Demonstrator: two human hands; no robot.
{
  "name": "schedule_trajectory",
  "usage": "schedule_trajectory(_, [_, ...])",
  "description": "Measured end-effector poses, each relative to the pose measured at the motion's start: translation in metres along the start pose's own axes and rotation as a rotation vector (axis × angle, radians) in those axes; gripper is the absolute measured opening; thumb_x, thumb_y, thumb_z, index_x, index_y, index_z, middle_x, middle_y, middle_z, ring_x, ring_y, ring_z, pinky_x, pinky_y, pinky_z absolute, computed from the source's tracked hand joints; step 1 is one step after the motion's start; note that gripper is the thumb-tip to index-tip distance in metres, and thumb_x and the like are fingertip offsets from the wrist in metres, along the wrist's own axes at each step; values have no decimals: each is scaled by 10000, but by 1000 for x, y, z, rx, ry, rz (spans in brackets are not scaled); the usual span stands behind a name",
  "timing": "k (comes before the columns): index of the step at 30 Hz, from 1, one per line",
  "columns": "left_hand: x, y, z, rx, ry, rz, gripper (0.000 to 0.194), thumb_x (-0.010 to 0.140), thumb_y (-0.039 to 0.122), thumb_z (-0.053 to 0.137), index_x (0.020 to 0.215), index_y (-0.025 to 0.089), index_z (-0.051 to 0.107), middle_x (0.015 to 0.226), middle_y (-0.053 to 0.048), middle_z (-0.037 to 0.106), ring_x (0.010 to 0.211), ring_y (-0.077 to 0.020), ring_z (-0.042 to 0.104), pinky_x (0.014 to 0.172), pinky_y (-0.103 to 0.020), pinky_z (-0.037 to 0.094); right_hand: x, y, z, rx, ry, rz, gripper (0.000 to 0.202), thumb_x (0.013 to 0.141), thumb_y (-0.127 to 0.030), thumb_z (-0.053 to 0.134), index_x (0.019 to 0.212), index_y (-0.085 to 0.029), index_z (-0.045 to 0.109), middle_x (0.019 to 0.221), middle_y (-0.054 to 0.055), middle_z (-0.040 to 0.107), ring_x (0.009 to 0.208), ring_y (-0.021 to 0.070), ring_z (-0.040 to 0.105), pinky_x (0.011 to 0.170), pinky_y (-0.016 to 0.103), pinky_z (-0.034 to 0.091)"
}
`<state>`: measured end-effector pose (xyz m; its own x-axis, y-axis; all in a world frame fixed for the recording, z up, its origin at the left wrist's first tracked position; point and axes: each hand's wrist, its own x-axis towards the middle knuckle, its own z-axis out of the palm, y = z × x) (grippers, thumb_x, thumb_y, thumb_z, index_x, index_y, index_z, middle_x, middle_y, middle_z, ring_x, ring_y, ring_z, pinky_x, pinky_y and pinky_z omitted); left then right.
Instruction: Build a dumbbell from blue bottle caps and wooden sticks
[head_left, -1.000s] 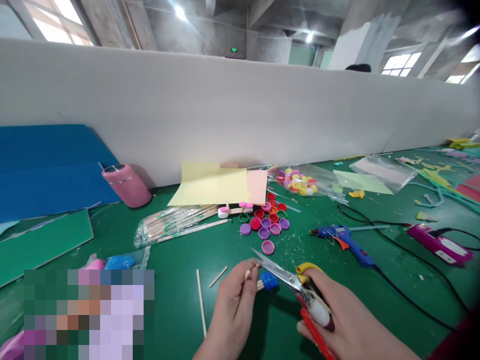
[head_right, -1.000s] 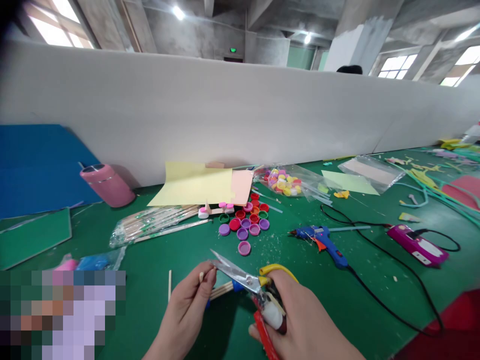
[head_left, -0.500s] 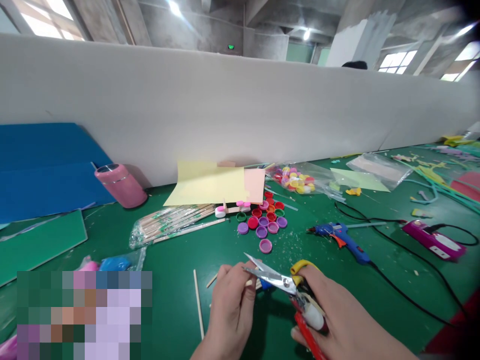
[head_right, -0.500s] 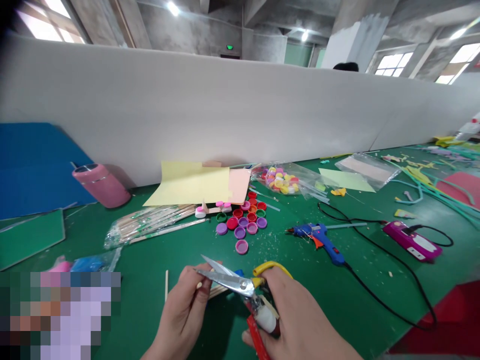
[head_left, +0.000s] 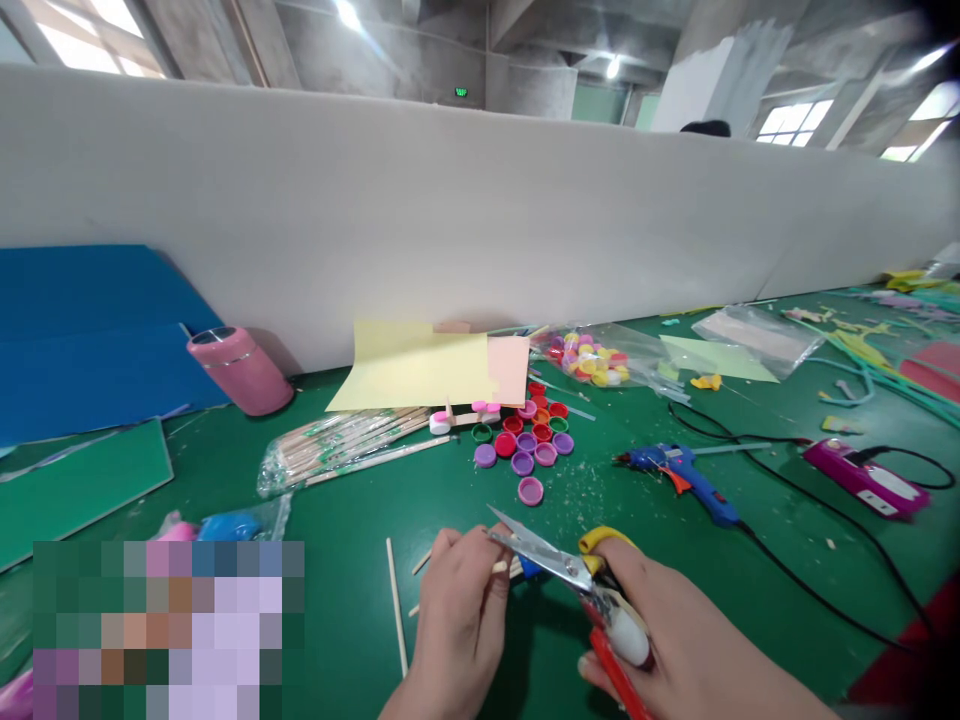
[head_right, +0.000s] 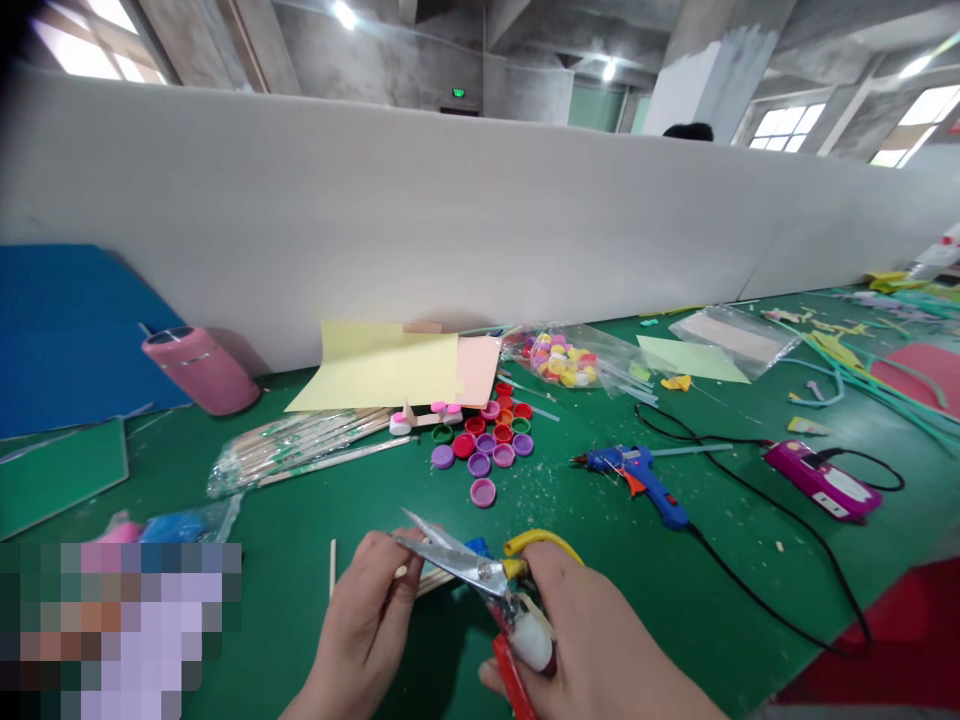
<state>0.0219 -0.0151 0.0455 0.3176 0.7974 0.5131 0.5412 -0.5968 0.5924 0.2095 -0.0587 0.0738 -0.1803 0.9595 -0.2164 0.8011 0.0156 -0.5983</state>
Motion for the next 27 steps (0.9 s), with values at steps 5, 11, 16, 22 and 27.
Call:
schedule_trajectory(5, [0,-2,-1,41,3,50,209,785,41,373,655,201,411,577,15,488,519,-131,437,531,-243,313,2,-5,2,-12,-39,66,276,614,-301,610,751,-223,384,664,-12,557,508,139,466,452,229,309])
schedule_trajectory(11, [0,-2,-2,52,-1,64,207,786,44,373,659,197,429,558,16,484,506,-131,427,526,-244,304,6,-5,7,-51,-56,62,283,612,-311,601,741,-219,367,672,10,570,498,149,482,441,230,303])
schedule_trajectory(16, [-2,1,-1,-48,15,-11,166,810,82,399,798,200,515,608,16,536,533,-133,466,554,-241,335,9,1,13,-20,-25,25,206,688,-320,536,753,-219,369,663,9,582,516,154,469,468,238,302])
schedule_trajectory(22, [-2,4,-1,-188,-15,-193,174,848,169,388,877,186,559,723,-22,605,612,-148,529,581,-242,370,6,-2,7,95,-28,-40,217,677,-271,544,744,-234,341,647,-43,503,516,117,393,467,207,306])
schedule_trajectory(27, [-3,1,0,-219,-42,-193,209,855,179,349,705,197,494,644,-5,543,582,-148,476,570,-244,356,2,4,5,45,-14,-63,253,668,-307,563,750,-241,333,635,-54,500,490,115,361,442,212,279])
